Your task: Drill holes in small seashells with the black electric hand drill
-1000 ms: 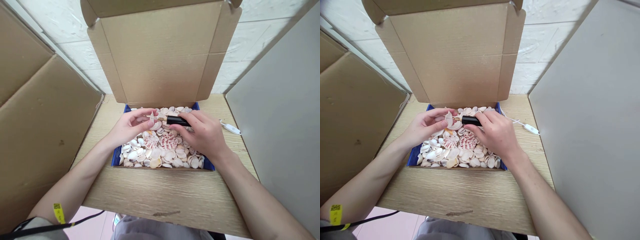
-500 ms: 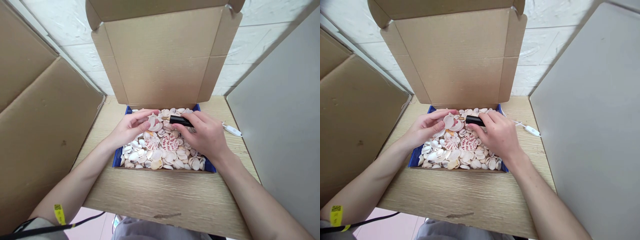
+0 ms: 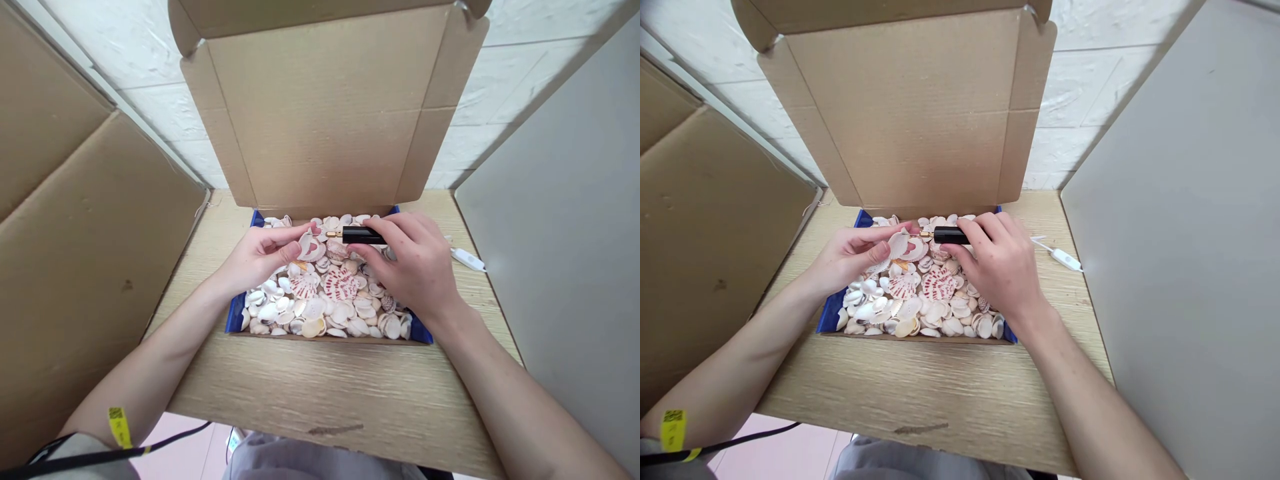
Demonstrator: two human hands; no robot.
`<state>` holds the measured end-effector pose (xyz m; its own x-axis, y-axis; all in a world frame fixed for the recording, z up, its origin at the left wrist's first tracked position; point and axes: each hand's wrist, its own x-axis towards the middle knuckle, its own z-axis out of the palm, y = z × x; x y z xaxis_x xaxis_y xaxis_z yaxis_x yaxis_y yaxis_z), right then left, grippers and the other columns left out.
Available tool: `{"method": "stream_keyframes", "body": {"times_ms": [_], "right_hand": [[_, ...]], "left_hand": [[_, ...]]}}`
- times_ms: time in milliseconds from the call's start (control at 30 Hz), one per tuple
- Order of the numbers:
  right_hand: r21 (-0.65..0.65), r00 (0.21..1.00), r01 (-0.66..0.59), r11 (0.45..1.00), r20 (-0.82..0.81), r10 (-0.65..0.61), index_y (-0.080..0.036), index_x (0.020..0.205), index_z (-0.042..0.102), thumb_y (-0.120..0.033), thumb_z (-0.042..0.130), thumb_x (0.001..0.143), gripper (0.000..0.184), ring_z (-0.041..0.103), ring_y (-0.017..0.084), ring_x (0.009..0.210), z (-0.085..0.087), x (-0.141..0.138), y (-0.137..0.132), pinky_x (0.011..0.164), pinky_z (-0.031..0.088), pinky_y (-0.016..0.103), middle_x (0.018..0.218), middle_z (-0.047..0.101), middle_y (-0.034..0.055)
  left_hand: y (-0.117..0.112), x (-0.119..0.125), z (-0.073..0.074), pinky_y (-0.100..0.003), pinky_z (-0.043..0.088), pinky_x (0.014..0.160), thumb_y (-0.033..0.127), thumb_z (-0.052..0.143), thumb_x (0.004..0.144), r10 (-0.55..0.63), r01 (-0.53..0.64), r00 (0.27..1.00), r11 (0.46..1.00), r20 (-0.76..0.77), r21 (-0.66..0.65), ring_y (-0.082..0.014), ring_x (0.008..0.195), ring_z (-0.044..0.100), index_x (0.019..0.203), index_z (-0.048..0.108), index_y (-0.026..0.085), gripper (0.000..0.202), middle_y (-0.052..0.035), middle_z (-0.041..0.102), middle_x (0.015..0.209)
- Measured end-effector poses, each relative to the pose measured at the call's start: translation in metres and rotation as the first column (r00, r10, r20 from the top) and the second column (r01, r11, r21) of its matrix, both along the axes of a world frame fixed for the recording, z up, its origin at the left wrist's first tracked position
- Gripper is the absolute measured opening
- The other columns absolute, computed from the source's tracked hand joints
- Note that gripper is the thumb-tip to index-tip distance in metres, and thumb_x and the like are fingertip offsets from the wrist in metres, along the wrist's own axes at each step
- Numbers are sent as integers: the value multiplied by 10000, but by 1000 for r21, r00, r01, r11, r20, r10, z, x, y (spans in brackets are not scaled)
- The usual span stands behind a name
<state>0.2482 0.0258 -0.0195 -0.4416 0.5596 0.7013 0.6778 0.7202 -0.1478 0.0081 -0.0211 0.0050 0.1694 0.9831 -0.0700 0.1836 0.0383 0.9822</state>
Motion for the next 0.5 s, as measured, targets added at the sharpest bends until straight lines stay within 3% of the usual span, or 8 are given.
{"method": "stream_keyframes", "body": {"times_ms": [500], "right_hand": [[54, 999, 48, 997, -1, -48, -161, 1022, 665, -416, 610, 884, 296, 573, 211, 833, -2, 0, 1, 709, 447, 350, 891, 668, 83]], "left_hand": [[0, 3, -1, -407, 564, 922, 400, 743, 782, 30, -30, 998, 1000, 54, 6, -296, 1123, 657, 1194, 682, 201, 462, -115, 660, 1271]]}}
